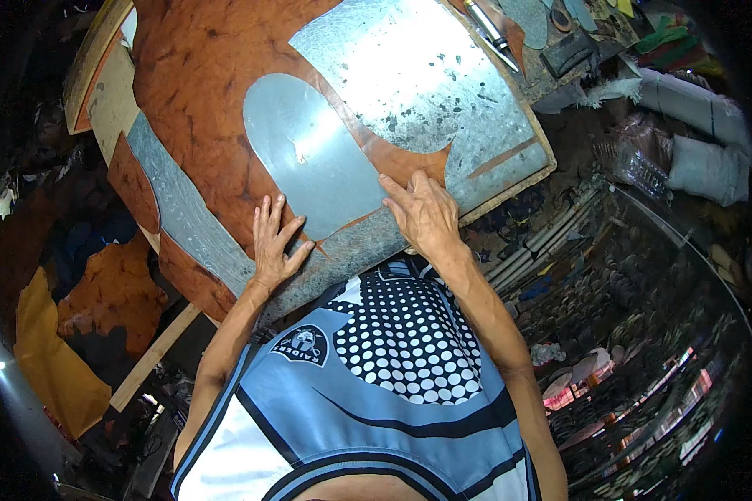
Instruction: Cutting leather pieces for shoes using metal templates and a knife.
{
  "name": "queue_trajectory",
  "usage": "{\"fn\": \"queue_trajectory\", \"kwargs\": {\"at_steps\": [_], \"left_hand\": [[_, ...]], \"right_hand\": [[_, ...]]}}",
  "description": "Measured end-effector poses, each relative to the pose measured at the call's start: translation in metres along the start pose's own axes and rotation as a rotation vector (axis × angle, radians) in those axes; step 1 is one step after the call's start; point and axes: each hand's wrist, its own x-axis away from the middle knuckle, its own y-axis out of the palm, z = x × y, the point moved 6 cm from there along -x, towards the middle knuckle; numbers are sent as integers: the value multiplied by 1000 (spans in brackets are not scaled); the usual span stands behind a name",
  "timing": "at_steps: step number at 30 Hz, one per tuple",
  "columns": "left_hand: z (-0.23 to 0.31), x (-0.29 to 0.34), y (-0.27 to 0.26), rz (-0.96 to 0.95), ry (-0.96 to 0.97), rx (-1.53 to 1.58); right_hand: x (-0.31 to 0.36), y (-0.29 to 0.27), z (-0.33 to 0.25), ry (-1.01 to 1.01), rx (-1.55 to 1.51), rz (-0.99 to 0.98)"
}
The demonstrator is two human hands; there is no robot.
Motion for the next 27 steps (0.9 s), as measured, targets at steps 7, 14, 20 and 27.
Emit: {"fn": "queue_trajectory", "kwargs": {"at_steps": [7,14,20,27], "left_hand": [[3,13,1,28,-30,-25],[7,24,3,114,-85,-22],[6,26,0,166,-110,-37],[4,29,4,177,-103,-21]], "right_hand": [[-123,-2,-8,-33,-45,129],[-189,26,-24,490,-630,-215],[-220,33,-13,285,-319,-293],[-219,49,-21,244,-575,-279]]}}
